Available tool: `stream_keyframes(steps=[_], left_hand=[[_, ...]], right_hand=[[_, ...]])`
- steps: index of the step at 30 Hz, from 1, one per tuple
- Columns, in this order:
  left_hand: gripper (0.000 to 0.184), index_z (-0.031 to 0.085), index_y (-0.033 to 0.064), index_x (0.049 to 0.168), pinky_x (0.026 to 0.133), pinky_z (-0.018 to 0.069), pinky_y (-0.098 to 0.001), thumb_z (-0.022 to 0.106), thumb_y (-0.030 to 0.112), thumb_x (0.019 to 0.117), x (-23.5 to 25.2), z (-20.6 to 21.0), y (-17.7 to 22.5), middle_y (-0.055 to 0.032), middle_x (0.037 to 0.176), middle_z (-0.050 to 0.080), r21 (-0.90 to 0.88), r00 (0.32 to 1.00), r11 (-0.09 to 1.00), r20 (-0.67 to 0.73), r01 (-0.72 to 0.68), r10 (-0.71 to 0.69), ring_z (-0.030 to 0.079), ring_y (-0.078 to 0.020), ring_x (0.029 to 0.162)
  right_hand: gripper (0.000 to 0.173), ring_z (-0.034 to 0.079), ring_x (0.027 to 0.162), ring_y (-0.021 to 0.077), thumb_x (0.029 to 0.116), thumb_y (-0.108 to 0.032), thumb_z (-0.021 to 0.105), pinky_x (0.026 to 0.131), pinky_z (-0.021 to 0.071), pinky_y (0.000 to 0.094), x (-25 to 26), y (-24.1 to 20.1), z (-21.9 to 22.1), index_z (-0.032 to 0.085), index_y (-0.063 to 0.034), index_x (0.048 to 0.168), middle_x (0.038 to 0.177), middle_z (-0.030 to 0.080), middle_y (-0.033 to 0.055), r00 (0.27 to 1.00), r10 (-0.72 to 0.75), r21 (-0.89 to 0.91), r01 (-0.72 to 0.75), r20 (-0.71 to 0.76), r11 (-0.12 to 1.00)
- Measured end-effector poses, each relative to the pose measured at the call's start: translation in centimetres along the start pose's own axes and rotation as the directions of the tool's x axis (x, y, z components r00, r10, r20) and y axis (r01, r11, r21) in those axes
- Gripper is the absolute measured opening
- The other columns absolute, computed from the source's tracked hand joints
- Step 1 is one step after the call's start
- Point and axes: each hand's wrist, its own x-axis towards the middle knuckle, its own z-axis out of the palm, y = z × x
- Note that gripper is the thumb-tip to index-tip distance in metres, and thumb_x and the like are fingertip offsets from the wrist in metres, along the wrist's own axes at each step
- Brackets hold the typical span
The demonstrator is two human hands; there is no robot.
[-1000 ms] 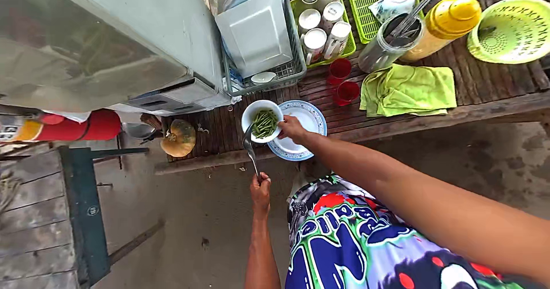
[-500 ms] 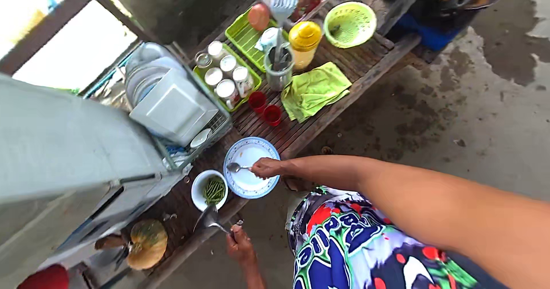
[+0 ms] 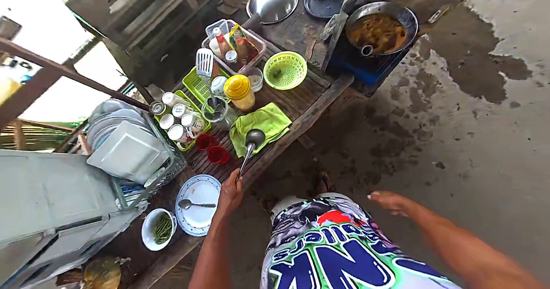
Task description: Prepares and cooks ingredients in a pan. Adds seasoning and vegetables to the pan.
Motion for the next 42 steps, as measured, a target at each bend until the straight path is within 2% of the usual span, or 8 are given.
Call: stream_keyframes(steps=[3, 7, 10, 13, 16, 19, 24, 42], left_hand=[[0.043, 0.053, 0.0065, 0.149, 0.101, 0.0507, -0.0583, 0.044, 0.016, 0.1079, 3.4, -1.2, 5.4, -0.0259, 0.122, 0.069, 0.11, 0.999, 0.994, 0.036, -0.029, 0.026, 0.068, -0.0404, 0.112], [0.043, 0.048, 0.01, 0.152, 0.088, 0.0536, -0.0525, 0.043, 0.017, 0.11, 6.4, -3.2, 11.3, -0.0235, 0.108, 0.069, 0.016, 1.0, 1.0, 0.02, -0.012, 0.012, 0.068, -0.0342, 0.092], [0.056, 0.032, 0.0182, 0.162, 0.086, 0.0544, -0.0574, 0.043, 0.012, 0.1073, 10.0, -3.9, 13.3, -0.0259, 0.11, 0.068, 0.064, 0.997, 0.997, 0.056, 0.043, -0.046, 0.068, -0.0386, 0.093], [0.059, 0.04, 0.0196, 0.159, 0.089, 0.0514, -0.0683, 0.049, 0.008, 0.1019, 14.4, -5.5, 15.9, -0.0275, 0.12, 0.068, 0.298, 0.998, 0.954, 0.037, 0.041, -0.055, 0.066, -0.0476, 0.109], [0.044, 0.058, 0.0208, 0.144, 0.082, 0.0507, -0.0726, 0.05, 0.013, 0.1015, 18.6, -9.4, 19.7, -0.0252, 0.122, 0.068, 0.565, 0.998, 0.823, -0.016, 0.053, -0.053, 0.065, -0.0501, 0.111], [0.025, 0.069, 0.0074, 0.118, 0.081, 0.0499, -0.0698, 0.055, 0.014, 0.0985, 22.4, -13.7, 24.3, -0.0252, 0.111, 0.07, 0.703, 0.997, 0.709, -0.024, 0.064, -0.066, 0.067, -0.0481, 0.107], [0.018, 0.071, -0.0015, 0.099, 0.076, 0.0509, -0.0666, 0.063, 0.015, 0.0947, 29.5, -14.1, 26.5, -0.0254, 0.106, 0.07, 0.795, 0.99, 0.606, 0.052, 0.039, -0.132, 0.066, -0.0465, 0.104], [0.022, 0.071, -0.0004, 0.107, 0.082, 0.0521, -0.0671, 0.066, 0.016, 0.093, 39.4, -10.0, 25.4, -0.0252, 0.117, 0.068, 0.752, 0.947, 0.655, 0.154, 0.073, -0.281, 0.064, -0.0452, 0.112]], right_hand=[[0.059, 0.031, 0.149, 0.049, 0.1076, -0.042, 0.046, 0.114, 0.0318, 0.0693, 0.2, 7.8, -3.8, 0.05, -0.0006, 0.149, 0.163, 0.029, 0.0293, 0.97, 0.06, -0.249, -0.119, -0.234, 0.961], [0.057, 0.027, 0.151, 0.0491, 0.1082, -0.033, 0.047, 0.12, 0.0317, 0.0604, 1.3, 9.4, -7.6, 0.045, 0.005, 0.151, 0.162, 0.026, 0.0344, 0.934, 0.022, -0.148, -0.079, -0.356, 0.986], [0.052, 0.053, 0.133, 0.047, 0.1115, -0.035, 0.039, 0.11, 0.0413, 0.0631, 2.7, 5.1, -9.5, 0.067, 0.0066, 0.124, 0.136, 0.06, 0.0321, 0.937, 0.004, -0.071, -0.031, -0.348, 0.997], [0.071, 0.066, 0.11, 0.0452, 0.1132, -0.043, 0.023, 0.099, 0.0477, 0.0628, 3.3, -2.5, -10.6, 0.071, 0.0093, 0.107, 0.111, 0.07, 0.0308, 0.94, -0.025, 0.047, 0.043, -0.34, 0.998], [0.066, 0.067, 0.098, 0.0447, 0.1142, -0.04, 0.021, 0.089, 0.0523, 0.0608, 3.1, -9.7, -10.9, 0.064, 0.0094, 0.12, 0.112, 0.065, 0.0332, 0.942, -0.152, 0.102, 0.19, -0.3, 0.976], [0.049, 0.068, 0.08, 0.0325, 0.1147, -0.032, 0.023, 0.073, 0.0575, 0.0503, 3.4, -15.1, -11.4, 0.037, -0.0062, 0.154, 0.117, 0.065, 0.0244, 0.961, -0.186, 0.222, 0.23, -0.203, 0.947], [0.048, 0.065, 0.114, 0.0436, 0.1125, -0.034, 0.041, 0.091, 0.0557, 0.0597, 6.8, -16.9, -13.7, 0.043, -0.0049, 0.15, 0.139, 0.055, 0.029, 0.984, -0.039, 0.325, 0.096, -0.176, 0.941], [0.047, 0.064, 0.116, 0.0411, 0.1135, -0.032, 0.038, 0.093, 0.0548, 0.0547, 8.1, -12.1, -17.8, 0.044, -0.0032, 0.15, 0.143, 0.051, 0.0293, 0.979, 0.149, 0.499, -0.059, -0.141, 0.864]])
